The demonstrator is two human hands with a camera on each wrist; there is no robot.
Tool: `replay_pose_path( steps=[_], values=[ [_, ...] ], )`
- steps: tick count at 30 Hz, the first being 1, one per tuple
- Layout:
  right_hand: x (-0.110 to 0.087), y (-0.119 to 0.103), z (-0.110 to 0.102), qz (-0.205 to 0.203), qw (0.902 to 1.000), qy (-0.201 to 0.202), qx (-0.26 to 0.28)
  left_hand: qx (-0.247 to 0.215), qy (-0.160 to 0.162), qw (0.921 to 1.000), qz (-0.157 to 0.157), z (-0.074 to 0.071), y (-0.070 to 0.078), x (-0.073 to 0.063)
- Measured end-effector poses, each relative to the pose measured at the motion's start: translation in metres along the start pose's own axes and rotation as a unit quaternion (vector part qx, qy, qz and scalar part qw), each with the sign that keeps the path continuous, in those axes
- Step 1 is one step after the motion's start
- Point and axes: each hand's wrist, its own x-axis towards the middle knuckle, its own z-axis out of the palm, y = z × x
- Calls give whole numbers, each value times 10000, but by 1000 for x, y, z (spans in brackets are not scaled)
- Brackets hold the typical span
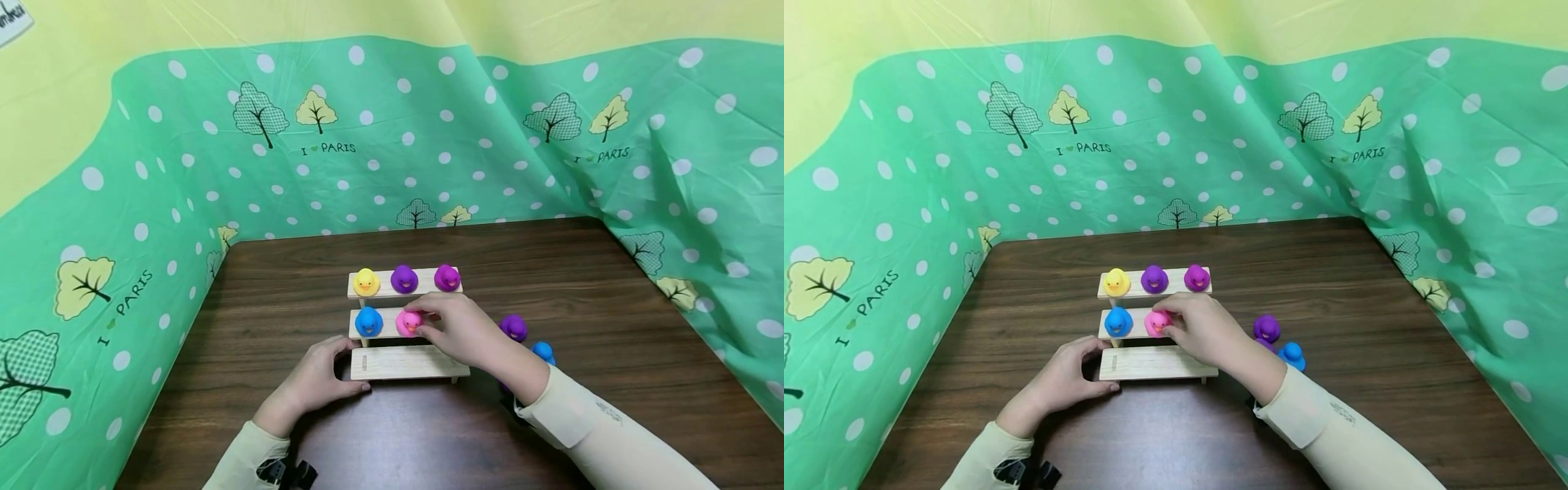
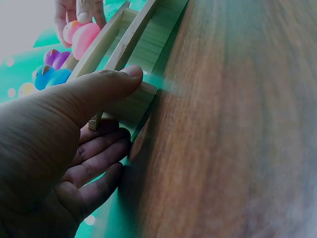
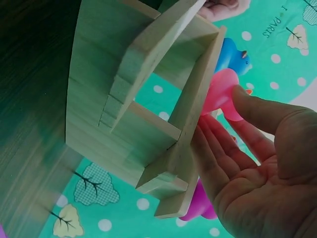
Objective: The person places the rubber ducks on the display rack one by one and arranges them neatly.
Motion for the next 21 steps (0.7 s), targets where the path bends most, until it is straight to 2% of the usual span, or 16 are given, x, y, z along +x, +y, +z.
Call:
replay_pose_path(
  steps=[9,21],
  values=[
    [3,2,5,-68,9996,77,-270,-2,-14,10000,32,0,-1,0],
    [4,4,8,-278,9989,178,-343,-12,-28,10000,3,0,-1,0]
  ],
)
